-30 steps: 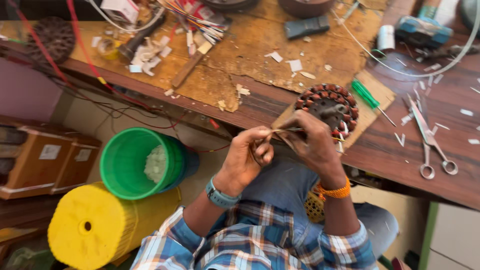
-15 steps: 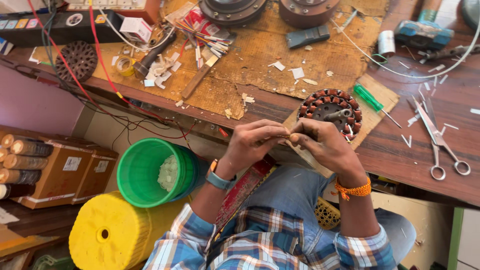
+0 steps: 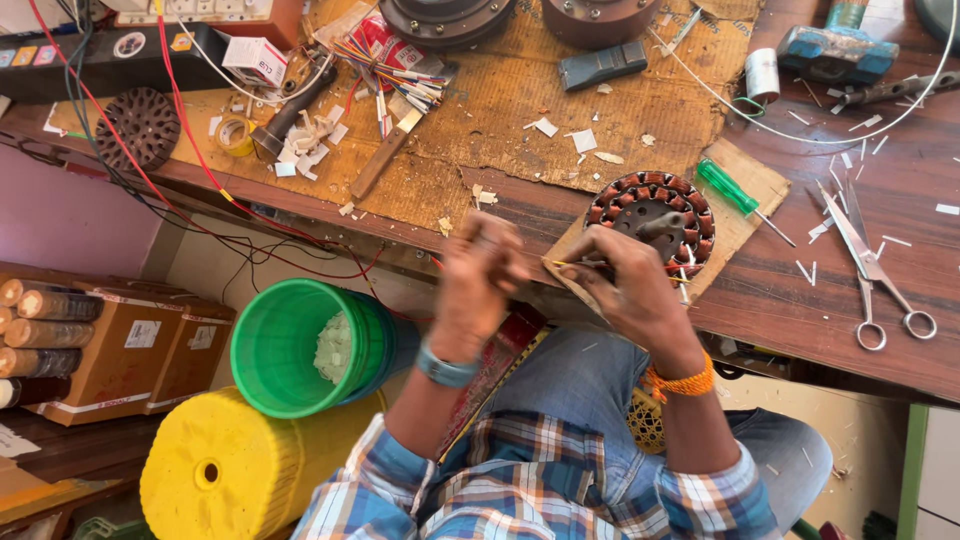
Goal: The person strips insulation from colored wires, twists them together, and secures them to a motor stator using pliers and a soldering iron. The person also uses scissors to trim wire ends and applies heat shrink tubing to insulate connections.
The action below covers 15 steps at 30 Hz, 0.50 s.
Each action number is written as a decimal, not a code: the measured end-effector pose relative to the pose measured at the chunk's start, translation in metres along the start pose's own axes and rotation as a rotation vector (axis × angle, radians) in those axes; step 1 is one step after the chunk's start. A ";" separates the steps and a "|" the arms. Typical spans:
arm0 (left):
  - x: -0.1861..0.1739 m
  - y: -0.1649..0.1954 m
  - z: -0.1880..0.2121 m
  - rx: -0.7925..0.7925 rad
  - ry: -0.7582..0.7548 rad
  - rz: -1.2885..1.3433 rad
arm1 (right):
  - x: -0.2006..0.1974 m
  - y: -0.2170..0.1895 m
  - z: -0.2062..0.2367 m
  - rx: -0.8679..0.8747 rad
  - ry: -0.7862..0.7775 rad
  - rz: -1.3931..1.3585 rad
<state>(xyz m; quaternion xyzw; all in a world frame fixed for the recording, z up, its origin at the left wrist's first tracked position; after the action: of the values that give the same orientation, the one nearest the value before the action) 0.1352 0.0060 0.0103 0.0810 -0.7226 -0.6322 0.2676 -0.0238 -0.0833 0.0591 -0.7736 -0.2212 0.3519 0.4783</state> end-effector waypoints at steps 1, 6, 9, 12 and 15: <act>-0.018 0.010 -0.005 0.062 0.057 -0.068 | -0.002 0.002 0.001 0.043 0.025 -0.030; -0.028 0.017 -0.001 0.114 -0.066 -0.385 | -0.004 0.001 0.005 0.045 0.066 -0.003; -0.001 0.006 0.001 0.149 -0.071 -0.597 | 0.000 -0.004 0.004 -0.037 0.074 0.037; 0.023 0.003 0.003 0.181 -0.048 -0.690 | 0.000 0.000 0.005 0.021 0.092 0.033; 0.035 0.008 0.002 0.212 -0.018 -0.744 | -0.001 0.002 0.005 0.027 0.100 0.045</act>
<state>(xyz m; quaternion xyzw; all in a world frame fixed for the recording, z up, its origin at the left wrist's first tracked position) 0.1058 -0.0067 0.0275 0.3592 -0.7075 -0.6086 0.0036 -0.0286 -0.0816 0.0562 -0.7885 -0.1748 0.3263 0.4912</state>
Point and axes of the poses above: each hand's wrist, its own z-axis away from the middle knuckle, its own x-axis out of the palm, y = z × x, the point moved 6 cm from there along -z, towards the middle knuckle, and after that the axes turned 12 degrees about -z, right-handed, at the moved point
